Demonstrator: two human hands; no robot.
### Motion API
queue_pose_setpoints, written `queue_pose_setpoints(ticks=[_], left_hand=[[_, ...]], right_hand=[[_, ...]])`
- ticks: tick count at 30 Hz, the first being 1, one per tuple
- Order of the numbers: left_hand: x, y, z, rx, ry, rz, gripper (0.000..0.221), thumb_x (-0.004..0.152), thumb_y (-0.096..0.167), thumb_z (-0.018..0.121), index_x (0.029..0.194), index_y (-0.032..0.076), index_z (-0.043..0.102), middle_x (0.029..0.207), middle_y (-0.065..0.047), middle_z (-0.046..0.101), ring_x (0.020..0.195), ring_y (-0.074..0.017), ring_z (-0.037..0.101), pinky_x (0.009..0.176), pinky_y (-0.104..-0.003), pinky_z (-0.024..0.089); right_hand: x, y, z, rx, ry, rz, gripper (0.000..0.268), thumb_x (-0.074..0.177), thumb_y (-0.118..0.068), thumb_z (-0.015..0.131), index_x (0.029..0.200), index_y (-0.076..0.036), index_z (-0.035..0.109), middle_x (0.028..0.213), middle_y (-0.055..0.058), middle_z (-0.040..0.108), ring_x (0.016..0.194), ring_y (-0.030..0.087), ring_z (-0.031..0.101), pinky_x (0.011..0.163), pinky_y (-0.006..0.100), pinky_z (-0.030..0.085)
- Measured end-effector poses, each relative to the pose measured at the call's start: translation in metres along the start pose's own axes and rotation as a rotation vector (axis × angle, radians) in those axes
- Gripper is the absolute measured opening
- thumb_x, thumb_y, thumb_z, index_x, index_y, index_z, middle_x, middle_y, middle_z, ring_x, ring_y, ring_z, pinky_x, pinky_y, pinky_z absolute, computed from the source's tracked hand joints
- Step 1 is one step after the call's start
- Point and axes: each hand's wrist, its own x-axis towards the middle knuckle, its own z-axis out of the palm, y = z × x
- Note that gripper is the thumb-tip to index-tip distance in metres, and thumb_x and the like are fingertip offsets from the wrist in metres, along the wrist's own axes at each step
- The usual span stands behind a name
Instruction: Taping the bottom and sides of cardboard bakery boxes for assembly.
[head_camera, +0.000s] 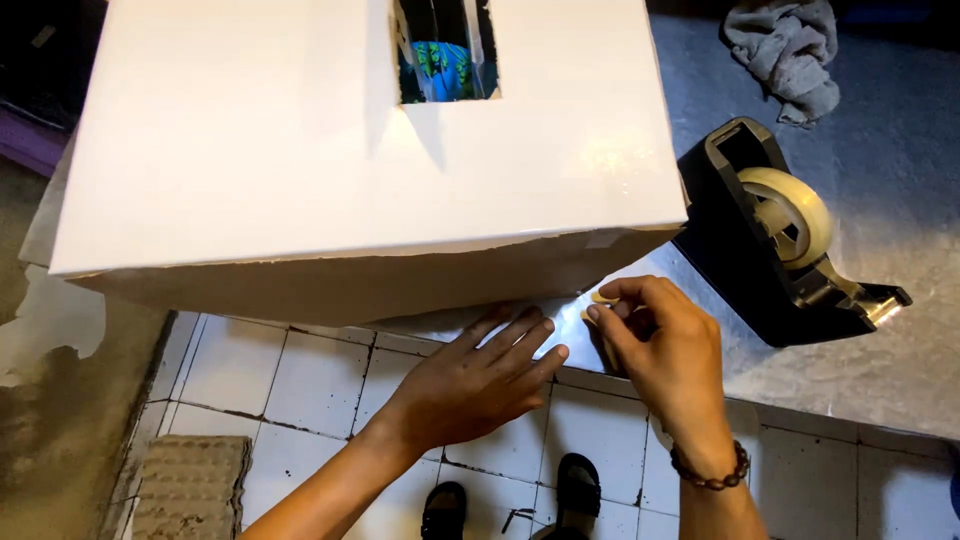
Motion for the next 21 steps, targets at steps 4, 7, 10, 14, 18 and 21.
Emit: queue_pose_setpoints(ticks=[4,7,10,14,18,21], left_hand=[[0.004,0.007,0.003,-0.027,0.015,0.037,0.053,0.099,0.037,0.072,0.141,0.010,0.055,0.147,-0.012,0.050,0.142,-0.0277,0.048,0.118,-0.049,0.043],[0.003,0.019,-0.002,-0.030,0.032,0.017,0.049,0.099,0.035,0.071,0.139,0.009,0.059,0.142,-0.012,0.053,0.139,-0.0292,0.050,0.118,-0.050,0.043],[-0.006,0.029,-0.006,-0.046,0.110,-0.072,0.046,0.098,0.032,0.071,0.136,0.009,0.062,0.137,-0.012,0.059,0.133,-0.0301,0.055,0.116,-0.050,0.044],[-0.035,0.038,-0.005,-0.156,0.268,-0.418,0.029,0.081,0.017,0.071,0.109,0.011,0.071,0.110,-0.011,0.075,0.109,-0.0339,0.068,0.100,-0.048,0.052],[-0.302,-0.036,0.087,-0.456,0.060,-0.809,0.045,0.088,0.016,0.065,0.130,-0.001,0.059,0.120,-0.023,0.071,0.113,-0.0355,0.070,0.101,-0.046,0.054],[-0.445,-0.165,0.090,-0.617,-0.126,-1.078,0.057,0.094,0.016,0.061,0.144,-0.009,0.051,0.127,-0.030,0.069,0.115,-0.0366,0.071,0.102,-0.045,0.055]], right_hand=[[-0.005,-0.002,0.009,-0.071,0.088,-0.100,0.018,0.083,-0.014,0.082,0.096,-0.007,0.074,0.083,0.003,0.070,0.065,0.012,0.067,0.059,0.027,0.053],[-0.006,0.002,0.021,-0.068,0.164,-0.134,0.013,0.087,-0.013,0.080,0.095,-0.007,0.072,0.085,0.003,0.071,0.067,0.011,0.069,0.059,0.027,0.054],[-0.006,-0.001,0.024,-0.077,0.221,-0.172,0.009,0.089,-0.010,0.079,0.091,-0.007,0.071,0.084,0.003,0.071,0.068,0.013,0.069,0.060,0.028,0.054],[-0.011,-0.005,0.003,-0.140,0.244,-0.289,0.010,0.087,-0.006,0.078,0.095,-0.005,0.072,0.086,0.008,0.070,0.073,0.024,0.067,0.065,0.033,0.053],[-0.034,0.005,-0.091,0.023,0.199,-0.120,0.015,0.087,-0.008,0.077,0.101,-0.006,0.075,0.083,0.005,0.072,0.066,0.013,0.069,0.058,0.027,0.055],[-0.031,0.043,-0.175,0.106,0.326,0.109,0.025,0.092,-0.011,0.068,0.115,-0.006,0.074,0.092,0.004,0.074,0.079,0.013,0.068,0.070,0.028,0.054]])
